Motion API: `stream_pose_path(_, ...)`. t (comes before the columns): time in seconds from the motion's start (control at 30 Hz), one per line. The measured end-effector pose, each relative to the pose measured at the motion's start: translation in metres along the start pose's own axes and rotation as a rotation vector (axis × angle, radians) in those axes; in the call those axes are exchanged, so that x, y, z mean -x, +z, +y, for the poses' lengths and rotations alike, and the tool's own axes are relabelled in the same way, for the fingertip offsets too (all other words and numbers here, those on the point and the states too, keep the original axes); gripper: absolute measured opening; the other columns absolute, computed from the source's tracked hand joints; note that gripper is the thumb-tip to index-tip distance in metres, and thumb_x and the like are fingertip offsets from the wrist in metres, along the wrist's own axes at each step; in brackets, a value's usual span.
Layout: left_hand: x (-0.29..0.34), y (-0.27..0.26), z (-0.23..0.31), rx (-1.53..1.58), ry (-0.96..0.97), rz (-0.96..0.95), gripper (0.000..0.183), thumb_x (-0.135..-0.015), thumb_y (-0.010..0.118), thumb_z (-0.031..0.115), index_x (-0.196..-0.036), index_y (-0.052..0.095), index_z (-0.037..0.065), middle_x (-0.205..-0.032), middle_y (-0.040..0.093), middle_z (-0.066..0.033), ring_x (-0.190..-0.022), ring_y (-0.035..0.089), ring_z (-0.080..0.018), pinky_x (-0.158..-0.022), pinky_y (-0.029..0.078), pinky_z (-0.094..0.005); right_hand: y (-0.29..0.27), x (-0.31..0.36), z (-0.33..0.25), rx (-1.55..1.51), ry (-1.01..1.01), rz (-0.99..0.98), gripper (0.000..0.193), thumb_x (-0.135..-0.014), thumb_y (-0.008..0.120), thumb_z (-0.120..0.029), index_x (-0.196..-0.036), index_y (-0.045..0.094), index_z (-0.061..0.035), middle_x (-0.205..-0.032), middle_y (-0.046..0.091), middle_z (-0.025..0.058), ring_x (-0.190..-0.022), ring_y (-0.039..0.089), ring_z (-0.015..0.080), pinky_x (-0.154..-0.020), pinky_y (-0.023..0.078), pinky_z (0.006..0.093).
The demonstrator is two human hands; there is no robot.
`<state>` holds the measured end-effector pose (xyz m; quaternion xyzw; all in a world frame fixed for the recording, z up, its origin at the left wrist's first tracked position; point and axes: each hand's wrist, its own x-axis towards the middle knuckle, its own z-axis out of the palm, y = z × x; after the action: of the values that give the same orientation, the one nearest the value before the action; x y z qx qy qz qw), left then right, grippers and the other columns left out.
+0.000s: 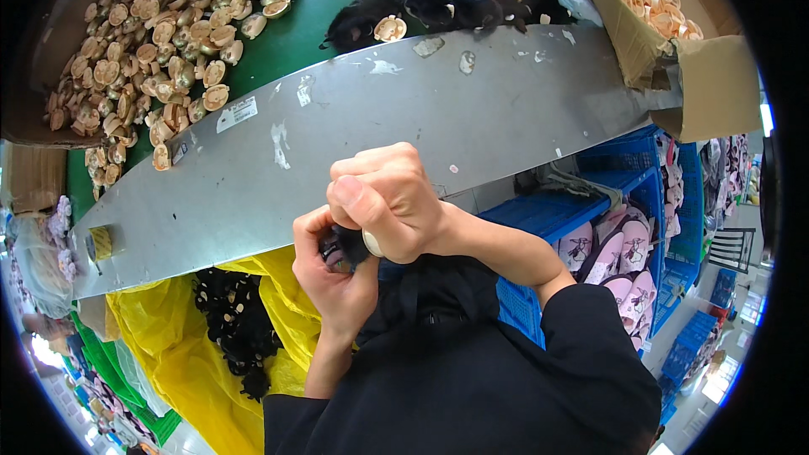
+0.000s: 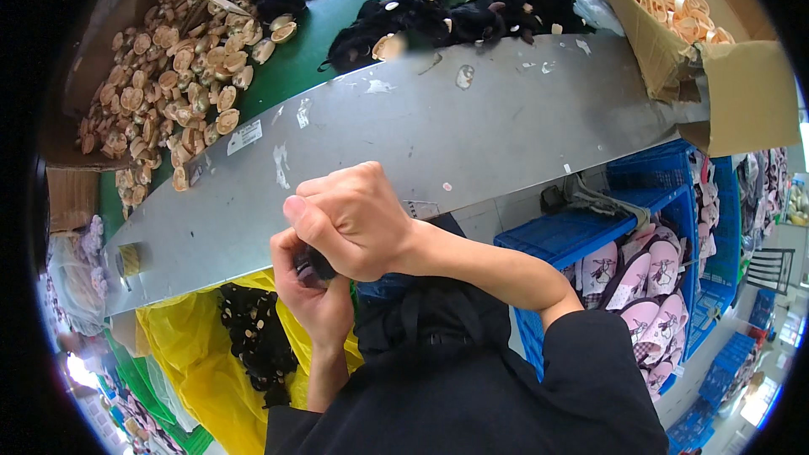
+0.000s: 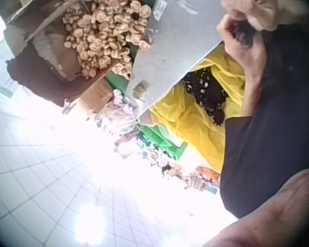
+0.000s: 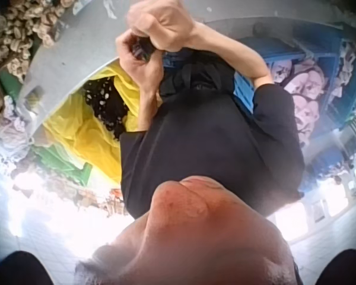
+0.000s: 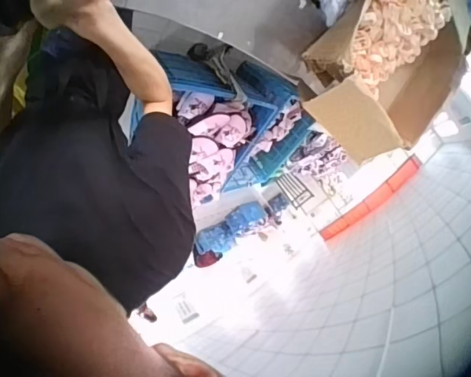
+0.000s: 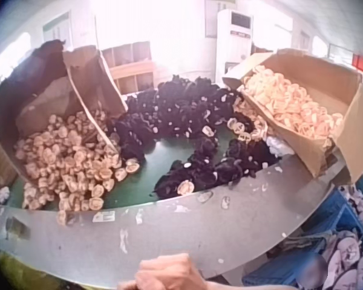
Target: The person repeatedly picks up black hair bundles and beige plastic clips from a table, inserts the clips into the hair, and places the assembled units into a yellow bag. The process is repeated continuously throughout the clip.
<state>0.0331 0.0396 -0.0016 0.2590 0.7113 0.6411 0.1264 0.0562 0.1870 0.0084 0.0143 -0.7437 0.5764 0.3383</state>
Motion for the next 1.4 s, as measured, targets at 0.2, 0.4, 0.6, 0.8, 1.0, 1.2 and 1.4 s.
stream_pose_path(0.2, -0.003, 0.001, -0.004, -0.016, 0.07, 0.026, 0.027, -0.081, 0.067, -0.006, -0.105, 0.058, 0.001, -0.087, 0.064, -0.0007, -0.08, 0.057, -0.0072, -0.077, 0.047, -0.0213, 0.013, 0.011, -0.002, -0.268, 0.081, 0.059, 0.045, -0.1, 0.04, -0.016, -0.057, 0.046, -0.0035, -0.057, 0.048, 0.0069, -0.047, 0.04, 0.0162, -0.047, 0.034, 0.0321)
stream_pose_path(0.4, -0.016, -0.011, -0.01, 0.108, -0.023, 0.055, 0.029, -0.084, 0.065, -0.008, -0.111, 0.058, 0.001, -0.099, 0.062, -0.0028, -0.09, 0.058, -0.0076, -0.082, 0.048, -0.021, 0.016, 0.004, 0.002, -0.226, 0.146, 0.098, 0.05, -0.106, 0.042, -0.029, -0.068, 0.057, 0.0004, -0.065, 0.055, 0.0095, -0.056, 0.049, 0.0173, -0.055, 0.04, 0.0312)
stream_pose_path(0.6, -0.026, -0.026, -0.015, 0.286, -0.109, 0.07, 0.021, -0.097, 0.065, -0.002, -0.116, 0.056, 0.0, -0.106, 0.065, -0.0049, -0.103, 0.066, -0.0123, -0.09, 0.053, -0.0253, 0.001, 0.021, 0.002, 0.208, -0.019, 0.057, 0.032, -0.084, 0.082, -0.032, -0.085, 0.064, -0.0049, -0.074, 0.059, 0.0099, -0.062, 0.062, 0.0247, -0.056, 0.049, 0.033)
stream_pose_path(0.8, -0.022, -0.021, -0.017, 0.856, -0.347, -0.026, 0.025, -0.102, 0.057, 0.006, -0.126, 0.058, -0.001, -0.117, 0.069, -0.0104, -0.1, 0.07, -0.0184, -0.09, 0.056, -0.0299, 0.006, 0.025, -0.01, 0.206, -0.094, 0.064, 0.038, -0.076, 0.087, -0.024, -0.072, 0.053, -0.0071, -0.069, 0.048, 0.0077, -0.06, 0.05, 0.027, -0.055, 0.04, 0.038)
stream_pose_path(1.0, -0.021, -0.013, -0.014, 1.008, -0.269, -0.072, 0.031, -0.105, 0.051, 0.015, -0.132, 0.052, 0.0, -0.128, 0.063, -0.0142, -0.119, 0.062, -0.0254, -0.106, 0.048, -0.0398, 0.006, 0.022, -0.009, 0.303, -0.113, 0.223, 0.035, -0.075, 0.085, -0.012, -0.066, 0.051, -0.0081, -0.061, 0.046, 0.0053, -0.053, 0.046, 0.0233, -0.054, 0.036, 0.0355)
stream_pose_path(1.2, -0.023, -0.009, -0.02, 0.223, 0.141, 0.032, 0.015, -0.1, 0.064, 0.009, -0.092, 0.054, 0.001, -0.091, 0.049, -0.0026, -0.084, 0.048, -0.012, -0.078, 0.039, -0.0247, 0.014, 0.033, 0.013, 0.472, -0.264, 0.322, 0.038, -0.073, 0.086, -0.013, -0.065, 0.049, -0.0091, -0.061, 0.045, 0.0042, -0.052, 0.046, 0.0219, -0.055, 0.037, 0.0338)
stream_pose_path(1.4, -0.032, -0.011, -0.034, -0.182, 0.224, -0.042, 0.017, -0.091, 0.07, 0.003, -0.088, 0.053, -0.001, -0.081, 0.047, -0.0088, -0.073, 0.047, -0.0209, -0.067, 0.04, -0.0299, 0.01, 0.043, 0.031, 0.191, 0.069, 0.334, 0.037, -0.096, 0.066, -0.029, -0.071, 0.056, -0.0029, -0.084, 0.053, 0.0105, -0.073, 0.051, 0.022, -0.066, 0.044, 0.0353)
